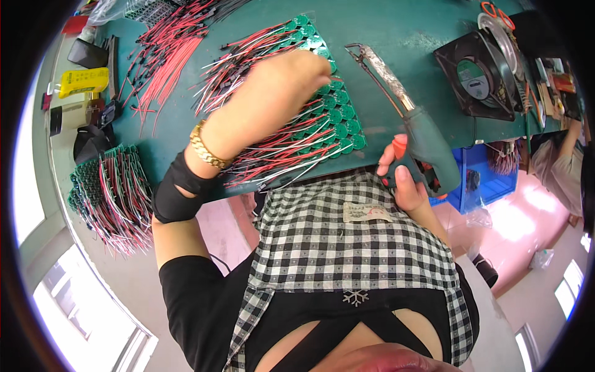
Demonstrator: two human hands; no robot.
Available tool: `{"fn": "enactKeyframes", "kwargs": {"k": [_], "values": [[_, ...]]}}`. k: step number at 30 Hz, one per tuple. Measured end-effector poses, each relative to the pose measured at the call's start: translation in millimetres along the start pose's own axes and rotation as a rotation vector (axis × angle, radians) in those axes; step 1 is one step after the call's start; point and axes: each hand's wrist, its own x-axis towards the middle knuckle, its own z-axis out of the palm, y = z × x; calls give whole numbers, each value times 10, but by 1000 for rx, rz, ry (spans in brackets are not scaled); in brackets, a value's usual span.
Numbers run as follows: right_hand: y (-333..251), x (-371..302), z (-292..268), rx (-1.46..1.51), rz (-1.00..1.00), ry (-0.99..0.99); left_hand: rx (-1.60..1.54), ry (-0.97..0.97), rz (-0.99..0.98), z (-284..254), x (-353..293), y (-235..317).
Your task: The person solders wires onto circuit boards by positioning the wire ends on the board terminals and applying a soldering iron.
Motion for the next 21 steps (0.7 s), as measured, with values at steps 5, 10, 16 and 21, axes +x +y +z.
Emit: {"fn": "enactKeyframes", "kwargs": {"k": [5, 10, 16, 21], "values": [[31, -173, -97, -93, -15, -87, 105, 15, -33, 231, -164, -6], [-57, -256, -69, -148, 121, -80, 170, 148, -110, 280, -180, -9], [-12, -257, 22, -56, 97, -8, 148, 136, -216, 262, -183, 4], [-135, -199, 58, -91, 197, -31, 104, 100, -235, 221, -208, -19]]}}
